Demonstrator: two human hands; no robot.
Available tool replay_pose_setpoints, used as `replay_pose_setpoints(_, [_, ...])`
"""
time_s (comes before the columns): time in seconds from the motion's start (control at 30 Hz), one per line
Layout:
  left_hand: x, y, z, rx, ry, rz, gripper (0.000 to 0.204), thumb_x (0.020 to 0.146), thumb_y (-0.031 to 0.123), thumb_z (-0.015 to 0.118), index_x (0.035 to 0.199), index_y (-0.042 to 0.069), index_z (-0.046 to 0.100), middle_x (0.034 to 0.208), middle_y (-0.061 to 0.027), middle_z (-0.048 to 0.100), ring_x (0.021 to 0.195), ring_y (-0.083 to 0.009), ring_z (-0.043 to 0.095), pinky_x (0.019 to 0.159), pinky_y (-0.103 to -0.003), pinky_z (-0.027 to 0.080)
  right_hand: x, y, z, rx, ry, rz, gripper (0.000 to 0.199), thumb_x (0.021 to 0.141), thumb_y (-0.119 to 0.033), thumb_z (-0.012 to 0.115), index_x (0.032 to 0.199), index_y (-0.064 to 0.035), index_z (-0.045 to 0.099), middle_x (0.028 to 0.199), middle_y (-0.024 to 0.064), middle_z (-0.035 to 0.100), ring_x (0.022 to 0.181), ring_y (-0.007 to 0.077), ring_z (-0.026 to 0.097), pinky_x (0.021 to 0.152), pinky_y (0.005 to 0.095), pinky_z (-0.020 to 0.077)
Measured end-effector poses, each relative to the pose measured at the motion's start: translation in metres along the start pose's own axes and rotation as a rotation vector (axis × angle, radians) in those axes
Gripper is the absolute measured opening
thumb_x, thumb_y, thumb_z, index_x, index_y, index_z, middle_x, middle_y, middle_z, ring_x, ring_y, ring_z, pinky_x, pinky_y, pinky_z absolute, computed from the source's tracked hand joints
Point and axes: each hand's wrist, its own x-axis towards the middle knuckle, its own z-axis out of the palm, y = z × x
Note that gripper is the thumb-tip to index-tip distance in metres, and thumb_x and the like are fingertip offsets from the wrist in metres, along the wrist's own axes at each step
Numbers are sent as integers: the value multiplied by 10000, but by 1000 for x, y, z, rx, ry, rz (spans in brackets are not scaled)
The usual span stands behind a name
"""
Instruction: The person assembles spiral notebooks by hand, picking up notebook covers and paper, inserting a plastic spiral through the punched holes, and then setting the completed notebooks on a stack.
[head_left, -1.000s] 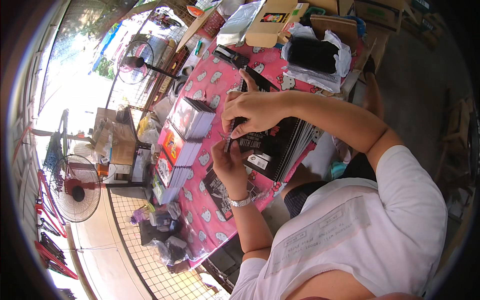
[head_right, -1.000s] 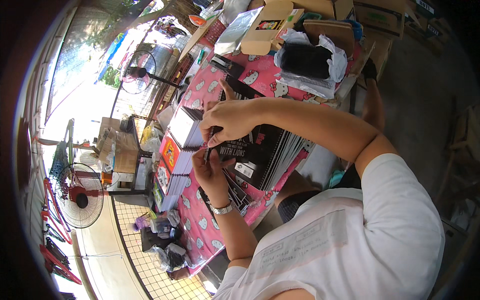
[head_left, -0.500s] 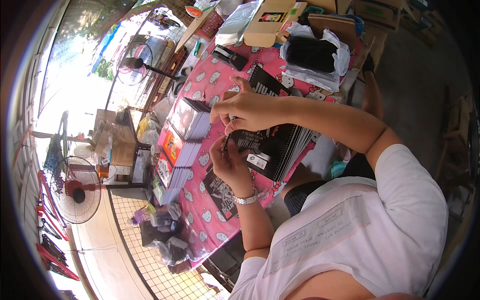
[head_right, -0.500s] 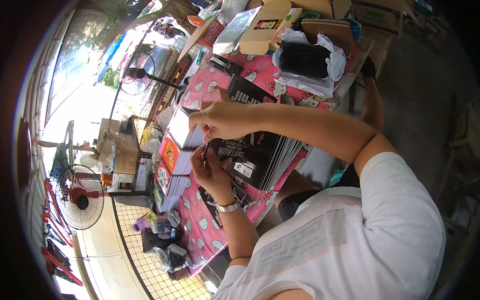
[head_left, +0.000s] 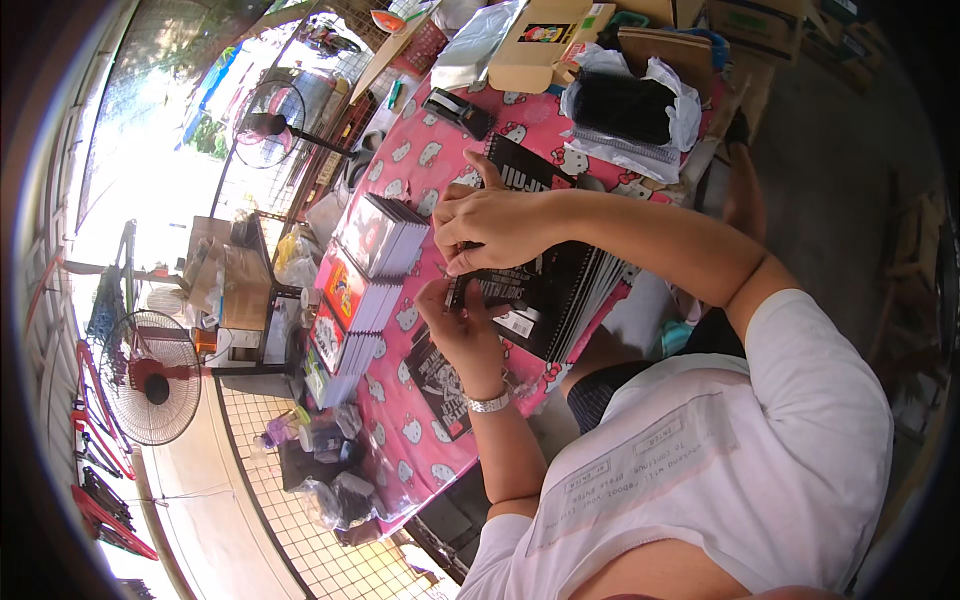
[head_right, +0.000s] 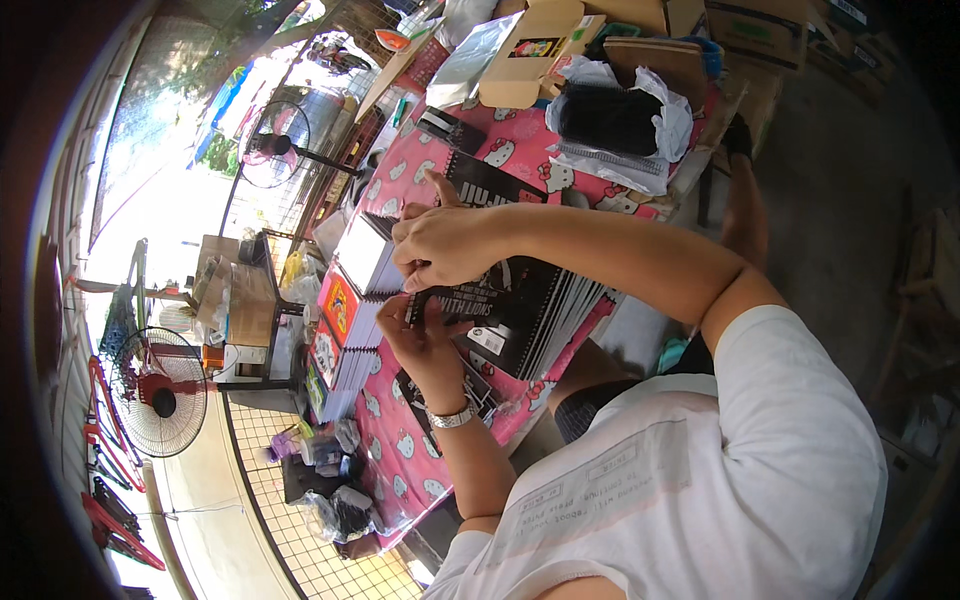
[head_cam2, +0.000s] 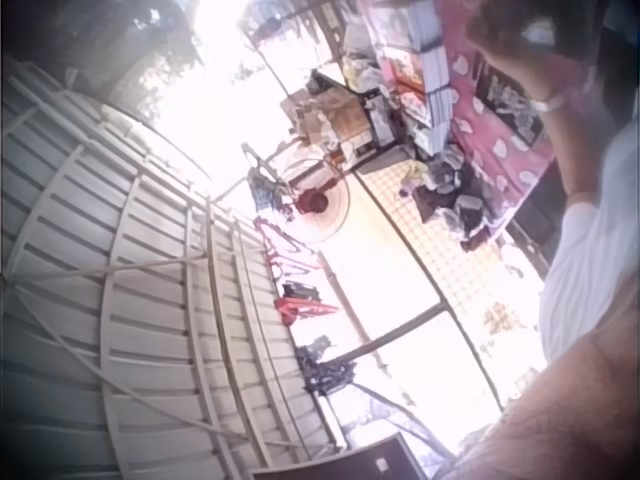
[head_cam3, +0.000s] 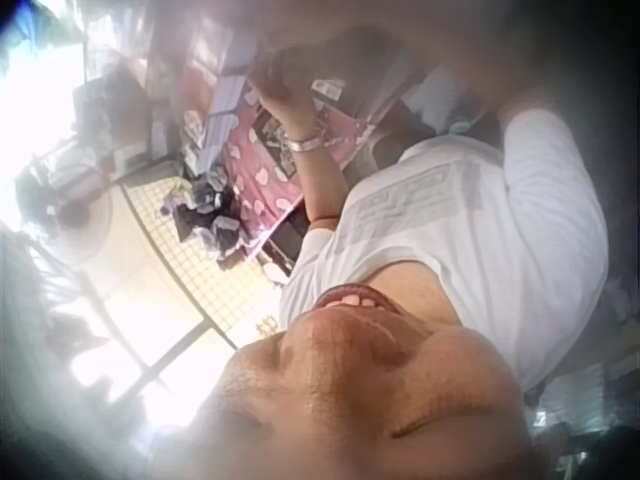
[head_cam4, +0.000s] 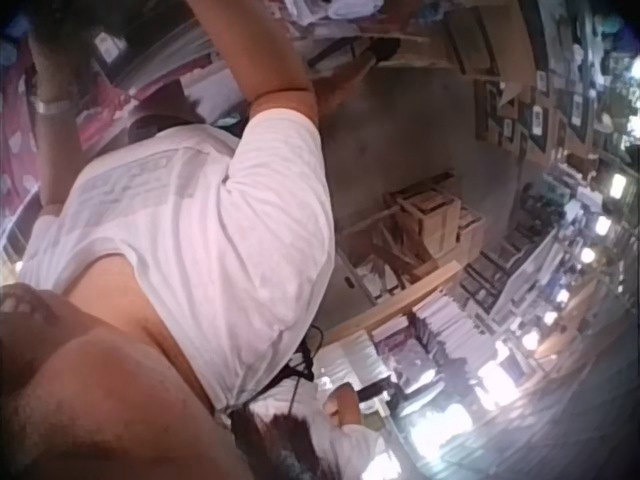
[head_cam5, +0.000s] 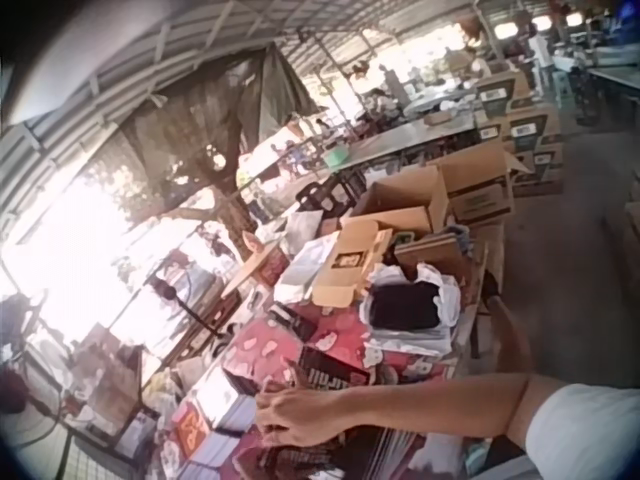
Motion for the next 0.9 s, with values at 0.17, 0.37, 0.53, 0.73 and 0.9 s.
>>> replay_pose_setpoints(0.17, [0,-4,-2,-29,3,-77,220,969,44,581,1127,-21,443,1012,-97,544,755,-108,620,529,-268,623,5,-1,-4,-58,-40,10,254,958,-370,587,882,-150,689,923,-12,616,1168,173,529,1097,717,-24])
replay_pose_setpoints(0.37, [0,-4,0,-24,89,-56,203,1021,157,527,1029,-45,500,925,-93,582,639,-130,644,523,-265,604,0,-1,-7,-79,7,-12,236,950,-369,596,908,-161,700,989,-4,672,1146,208,575,1096,721,18])
replay_pose_setpoints(0.53, [-1,-1,1,-87,79,-157,336,1056,294,449,983,-23,535,826,-52,562,574,-126,612,450,-250,589,-1,-2,-8,93,-110,-8,250,910,-382,644,979,-149,704,1018,28,684,1245,282,515,1075,751,-2])
replay_pose_setpoints(0.73, [-5,-5,5,-19,101,-7,250,1005,150,569,1120,-73,567,879,-108,654,606,-152,665,502,-236,572,-1,3,1,-34,-35,63,148,863,-321,709,887,-174,712,1085,18,654,1268,250,481,1069,750,0])
replay_pose_setpoints(0.9, [-6,-17,-3,-85,215,-74,238,922,-3,633,1150,-71,643,946,-93,677,752,-153,673,563,-248,563,-23,-24,32,-103,483,-16,143,819,-315,738,831,-176,706,1148,-16,596,1243,220,485,1091,681,74])
